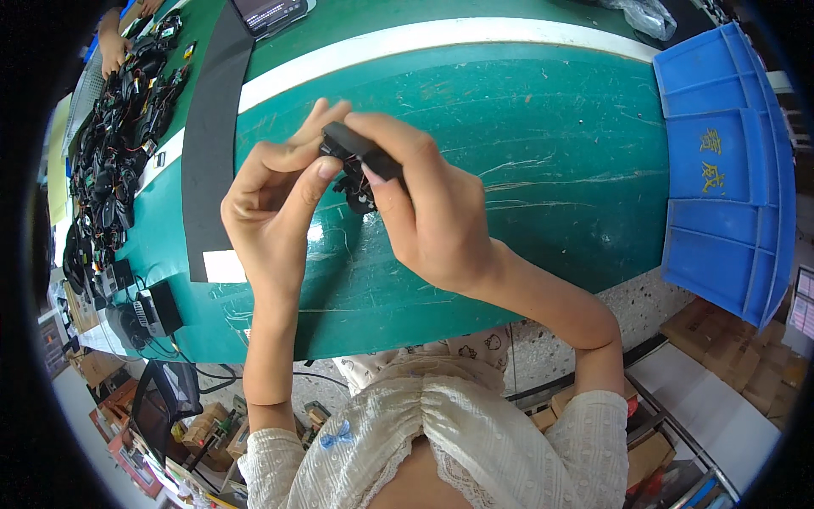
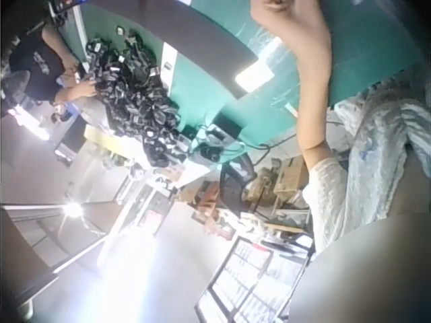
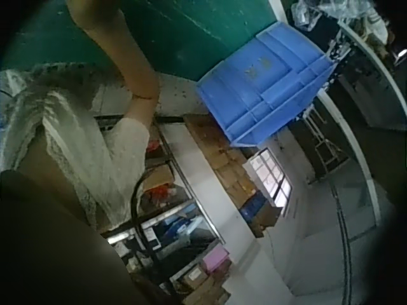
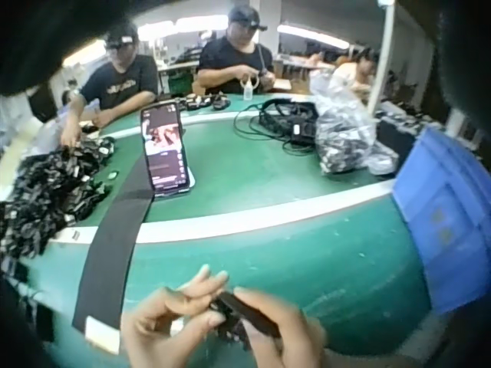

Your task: The person assembles small electronic devices at a workbench. They handle a black plastic casing, a small battery, and a circuit board, connecting wires and securing components with adhesive tape. The person repeatedly picks up units, connects the battery to the circuit board, and places the finished units into a blue bin.

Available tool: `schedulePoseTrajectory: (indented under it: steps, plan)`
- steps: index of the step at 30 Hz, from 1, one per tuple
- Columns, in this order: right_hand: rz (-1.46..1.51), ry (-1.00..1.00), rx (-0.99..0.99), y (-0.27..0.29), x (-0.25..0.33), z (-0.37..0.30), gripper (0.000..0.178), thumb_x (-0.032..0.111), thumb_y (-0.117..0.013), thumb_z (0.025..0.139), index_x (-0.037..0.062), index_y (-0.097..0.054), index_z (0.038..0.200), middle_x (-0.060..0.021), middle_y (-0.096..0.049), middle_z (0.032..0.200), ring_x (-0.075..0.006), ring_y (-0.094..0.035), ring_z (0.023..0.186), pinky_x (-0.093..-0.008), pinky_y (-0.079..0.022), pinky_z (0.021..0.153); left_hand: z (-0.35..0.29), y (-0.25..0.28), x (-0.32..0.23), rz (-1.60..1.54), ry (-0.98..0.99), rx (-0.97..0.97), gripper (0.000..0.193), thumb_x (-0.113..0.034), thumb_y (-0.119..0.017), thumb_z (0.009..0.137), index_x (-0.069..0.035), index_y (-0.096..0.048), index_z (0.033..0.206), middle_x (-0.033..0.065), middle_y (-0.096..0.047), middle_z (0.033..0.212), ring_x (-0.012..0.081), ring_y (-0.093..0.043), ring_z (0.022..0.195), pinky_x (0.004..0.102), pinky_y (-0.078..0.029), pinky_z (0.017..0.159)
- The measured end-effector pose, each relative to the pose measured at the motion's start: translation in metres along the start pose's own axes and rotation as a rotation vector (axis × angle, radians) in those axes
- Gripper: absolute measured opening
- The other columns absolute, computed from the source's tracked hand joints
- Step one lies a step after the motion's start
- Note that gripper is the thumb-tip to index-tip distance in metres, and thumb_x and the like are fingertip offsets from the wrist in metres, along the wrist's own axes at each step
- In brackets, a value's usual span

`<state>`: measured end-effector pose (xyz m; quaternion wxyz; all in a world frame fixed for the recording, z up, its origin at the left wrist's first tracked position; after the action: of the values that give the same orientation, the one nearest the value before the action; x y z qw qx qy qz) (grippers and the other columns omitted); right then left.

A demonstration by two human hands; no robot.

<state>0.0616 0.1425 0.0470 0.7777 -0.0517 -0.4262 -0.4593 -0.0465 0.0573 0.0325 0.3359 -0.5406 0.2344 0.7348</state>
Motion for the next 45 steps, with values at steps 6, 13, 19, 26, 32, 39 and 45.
schedulePoseTrajectory:
  steps: [6,13,19,26,32,39,45]
  plan:
    - [0.196,-0.118,0.048,-0.001,-0.007,0.002,0.024,0.007,-0.044,0.092,-0.0015,-0.045,0.115,-0.0104,-0.056,0.099,-0.0136,-0.056,0.084,-0.0257,-0.045,0.074,0.001,-0.009,0.009,-0.461,0.225,0.021,0.015,-0.001,-0.062,0.082,0.001,-0.053,0.093,0.0162,-0.060,0.109,0.0190,-0.055,0.104,0.0298,-0.045,0.090]
    - [0.331,-0.155,0.015,-0.004,-0.012,-0.002,0.022,0.013,-0.041,0.094,-0.0005,-0.045,0.111,-0.0093,-0.052,0.100,-0.0135,-0.050,0.089,-0.0258,-0.042,0.079,-0.003,-0.013,0.009,-0.476,0.376,0.137,0.022,-0.005,-0.059,0.085,0.001,-0.054,0.105,0.0129,-0.061,0.106,0.0126,-0.058,0.096,0.0250,-0.048,0.083]
    - [0.210,0.053,0.100,-0.001,-0.013,0.009,0.019,0.012,-0.042,0.092,0.0011,-0.050,0.106,-0.0081,-0.050,0.095,-0.0138,-0.044,0.080,-0.0250,-0.039,0.072,-0.002,-0.008,0.002,-0.545,0.329,0.172,0.023,0.002,-0.060,0.082,0.002,-0.056,0.104,0.0123,-0.063,0.102,0.0118,-0.059,0.093,0.0227,-0.048,0.082]
    - [0.165,-0.094,0.143,0.000,-0.012,0.009,0.019,0.012,-0.043,0.092,0.0012,-0.051,0.105,-0.0048,-0.043,0.088,-0.0128,-0.042,0.079,-0.0236,-0.037,0.071,-0.001,-0.003,0.001,-0.335,0.323,0.133,0.020,0.000,-0.065,0.079,0.002,-0.059,0.098,0.0097,-0.064,0.094,0.0108,-0.061,0.088,0.0220,-0.049,0.080]
    - [0.270,-0.131,0.133,-0.004,-0.015,0.009,0.020,0.012,-0.042,0.093,0.0007,-0.050,0.107,-0.0054,-0.043,0.090,-0.0115,-0.043,0.078,-0.0228,-0.037,0.072,-0.001,-0.002,-0.004,-0.191,0.242,0.120,0.020,-0.001,-0.064,0.080,0.003,-0.059,0.098,0.0074,-0.064,0.092,0.0098,-0.061,0.085,0.0226,-0.048,0.077]
    - [0.305,-0.141,0.108,-0.005,-0.021,0.007,0.020,0.013,-0.042,0.094,0.0010,-0.049,0.107,-0.0049,-0.045,0.090,-0.0111,-0.046,0.081,-0.0228,-0.039,0.075,0.000,-0.002,-0.003,-0.167,0.210,0.120,0.018,-0.002,-0.063,0.081,0.003,-0.058,0.097,0.0061,-0.063,0.091,0.0095,-0.060,0.083,0.0218,-0.047,0.076]
    - [0.470,-0.351,0.051,-0.009,-0.022,0.002,0.021,0.012,-0.044,0.093,0.0009,-0.048,0.111,-0.0056,-0.050,0.092,-0.0105,-0.049,0.083,-0.0225,-0.040,0.076,-0.003,-0.004,-0.007,-0.026,0.096,0.003,0.020,-0.001,-0.066,0.077,0.003,-0.060,0.096,0.0073,-0.062,0.087,0.0108,-0.058,0.075,0.0227,-0.047,0.068]
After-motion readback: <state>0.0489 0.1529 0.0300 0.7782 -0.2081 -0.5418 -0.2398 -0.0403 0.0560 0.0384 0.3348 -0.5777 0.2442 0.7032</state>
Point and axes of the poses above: each hand's wrist, its own z-axis towards the middle knuckle, its own y-axis out of the back of the hand, x = y × z, the point moved 6 cm from there along z, towards the middle knuckle
